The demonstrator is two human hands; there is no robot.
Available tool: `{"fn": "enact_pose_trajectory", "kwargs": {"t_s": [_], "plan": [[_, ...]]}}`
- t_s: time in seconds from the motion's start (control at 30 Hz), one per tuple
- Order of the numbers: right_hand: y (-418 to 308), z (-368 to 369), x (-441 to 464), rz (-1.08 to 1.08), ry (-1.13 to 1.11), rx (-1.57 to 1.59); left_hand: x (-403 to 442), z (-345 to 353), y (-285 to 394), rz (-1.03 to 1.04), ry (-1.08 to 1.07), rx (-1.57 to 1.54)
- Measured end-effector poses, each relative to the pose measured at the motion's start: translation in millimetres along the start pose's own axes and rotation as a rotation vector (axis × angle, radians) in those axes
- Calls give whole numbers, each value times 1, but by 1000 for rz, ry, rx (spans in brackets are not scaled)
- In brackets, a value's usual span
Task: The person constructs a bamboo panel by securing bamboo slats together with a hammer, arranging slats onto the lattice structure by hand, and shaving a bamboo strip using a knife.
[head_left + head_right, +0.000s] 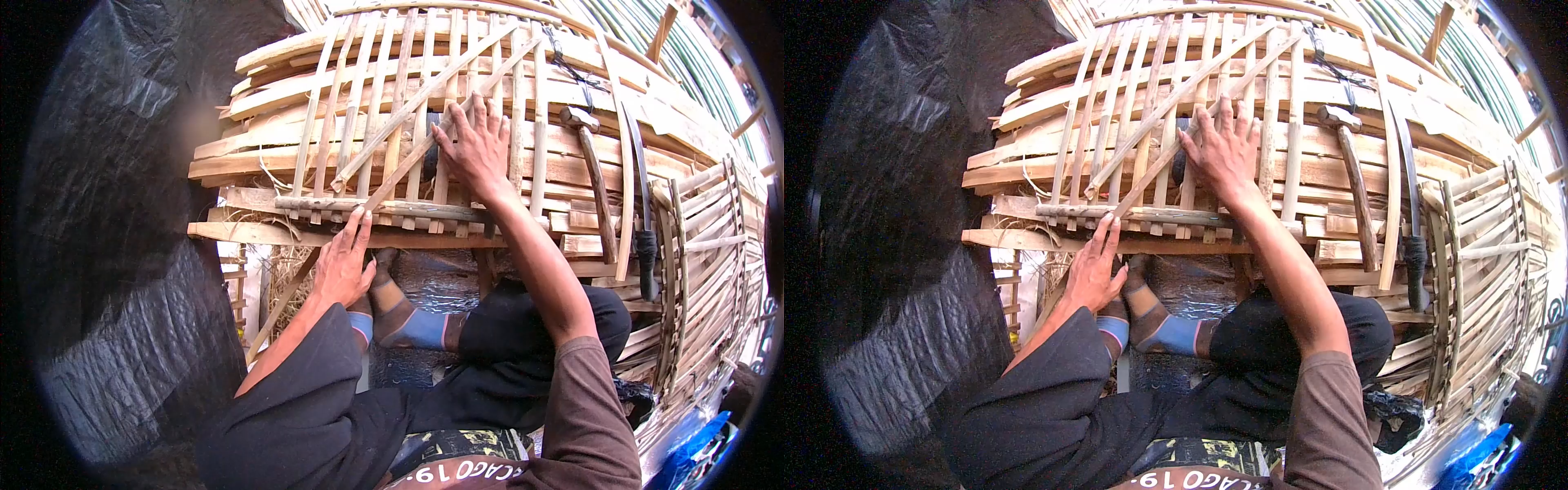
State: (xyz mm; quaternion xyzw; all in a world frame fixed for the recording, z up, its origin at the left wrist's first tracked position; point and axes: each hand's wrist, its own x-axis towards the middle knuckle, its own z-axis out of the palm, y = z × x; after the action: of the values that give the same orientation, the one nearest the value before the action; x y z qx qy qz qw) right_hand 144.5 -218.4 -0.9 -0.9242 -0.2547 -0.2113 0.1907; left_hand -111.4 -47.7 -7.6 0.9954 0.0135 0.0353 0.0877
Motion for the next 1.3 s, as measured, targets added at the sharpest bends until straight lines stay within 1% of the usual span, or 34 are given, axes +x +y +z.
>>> {"fn": "enact_pose_trajectory", "kwargs": {"t_s": [0.3,0.5,1.23,1.3], "plan": [[3,3,-1,-30,34,17,1,-5,3,-36,-55,-12],[3,3,0,-1,25,27,1,-4,3,-27,-45,-2],[3,5,0,0,19,8,1,-5,3,-25,-31,-28],[0,0,0,9,53,76,0,-5,2,-18,-21,-26]]}}
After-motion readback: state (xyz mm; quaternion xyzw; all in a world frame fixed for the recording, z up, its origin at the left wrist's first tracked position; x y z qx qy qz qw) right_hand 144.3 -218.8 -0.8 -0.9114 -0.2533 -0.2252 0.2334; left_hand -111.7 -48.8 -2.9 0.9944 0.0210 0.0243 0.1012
